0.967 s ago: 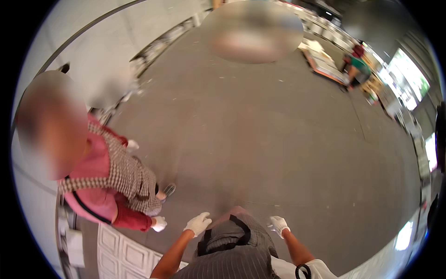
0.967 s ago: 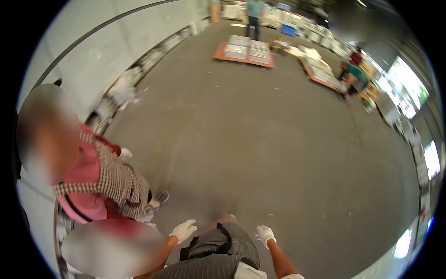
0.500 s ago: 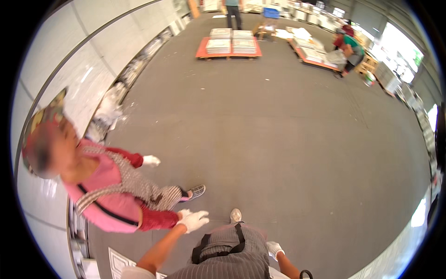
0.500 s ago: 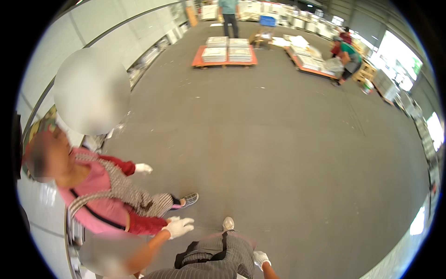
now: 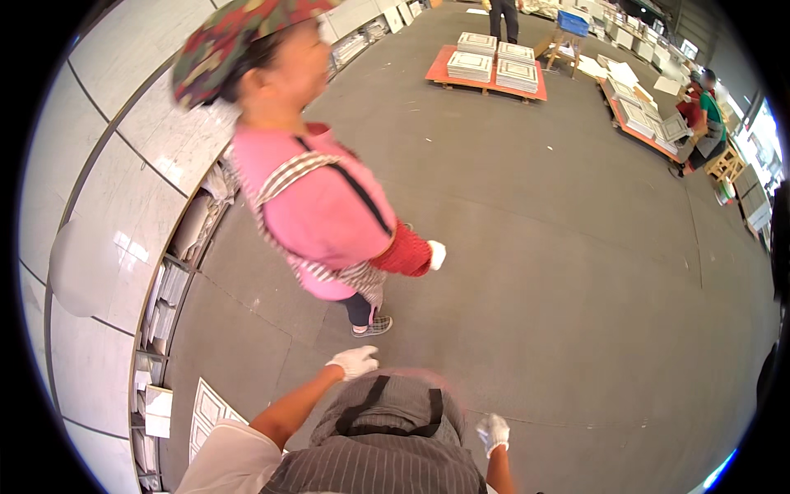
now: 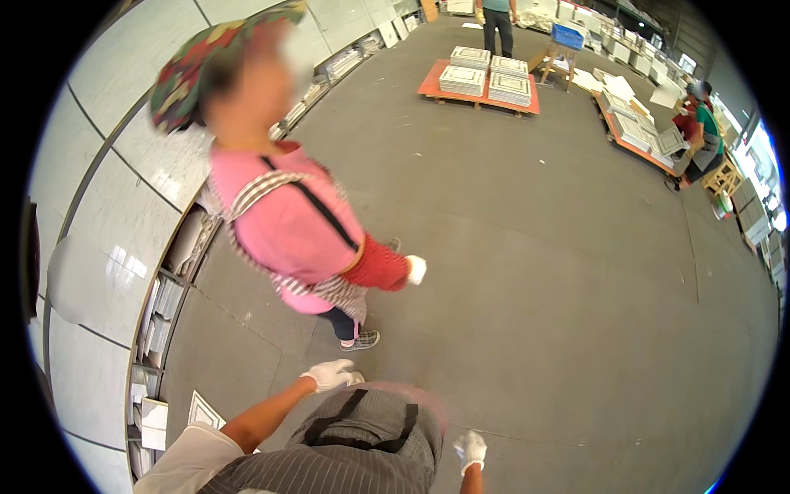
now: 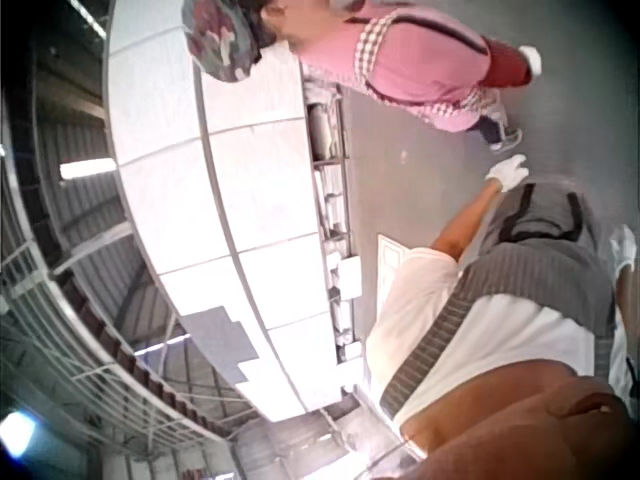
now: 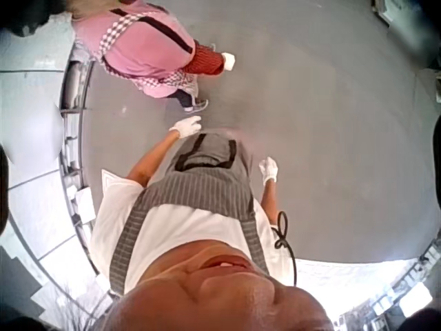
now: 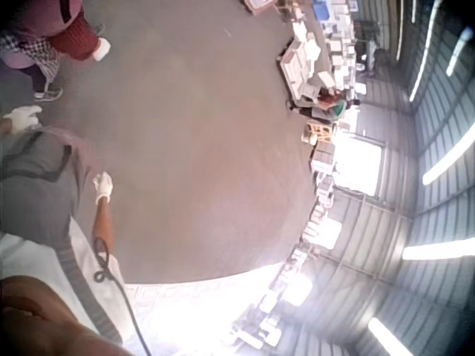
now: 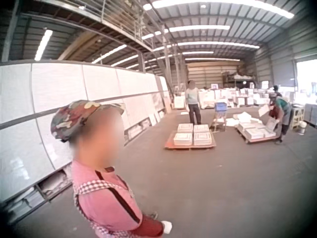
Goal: The person carries square tiles with a geometric pattern and places them on the floor to form a continuous tiled surface. They align each tile with adjacent ones and press down to secure placement. A coworker assists by placing additional tiles nearby.
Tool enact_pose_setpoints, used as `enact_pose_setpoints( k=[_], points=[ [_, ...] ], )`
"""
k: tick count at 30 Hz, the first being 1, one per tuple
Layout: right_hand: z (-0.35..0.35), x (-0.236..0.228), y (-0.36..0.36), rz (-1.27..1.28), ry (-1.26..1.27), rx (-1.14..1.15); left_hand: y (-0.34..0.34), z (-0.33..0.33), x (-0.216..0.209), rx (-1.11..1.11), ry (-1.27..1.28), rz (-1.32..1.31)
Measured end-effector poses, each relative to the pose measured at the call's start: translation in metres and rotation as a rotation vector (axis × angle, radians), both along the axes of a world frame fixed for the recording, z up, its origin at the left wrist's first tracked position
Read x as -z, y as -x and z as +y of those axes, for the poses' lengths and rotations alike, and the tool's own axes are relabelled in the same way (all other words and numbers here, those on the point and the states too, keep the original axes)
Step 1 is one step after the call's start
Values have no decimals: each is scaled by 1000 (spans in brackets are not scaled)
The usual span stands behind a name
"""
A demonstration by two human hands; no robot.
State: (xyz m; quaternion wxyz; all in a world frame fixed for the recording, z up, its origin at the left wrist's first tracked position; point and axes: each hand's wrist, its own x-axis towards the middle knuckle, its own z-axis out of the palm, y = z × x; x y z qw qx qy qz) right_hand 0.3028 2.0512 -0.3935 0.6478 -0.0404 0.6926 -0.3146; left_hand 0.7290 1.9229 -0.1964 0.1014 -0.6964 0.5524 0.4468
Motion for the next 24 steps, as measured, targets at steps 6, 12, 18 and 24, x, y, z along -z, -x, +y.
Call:
enact_pose_setpoints(
  k=[6, 12, 18, 24],
  points=[
    [-45, 49, -46, 2, 57, -130, -125, 21, 79, -173, 37, -149],
    [-226, -1, -141, 27, 169, -197, -255, 8, 144, 249, -178, -111],
    [-374, -30, -238, 21, 152, -106, -344, -137, 147, 198, -4, -143],
    [-407, 26, -306, 174, 147, -436, -364, -355, 55, -115, 204, 34]
  ],
)
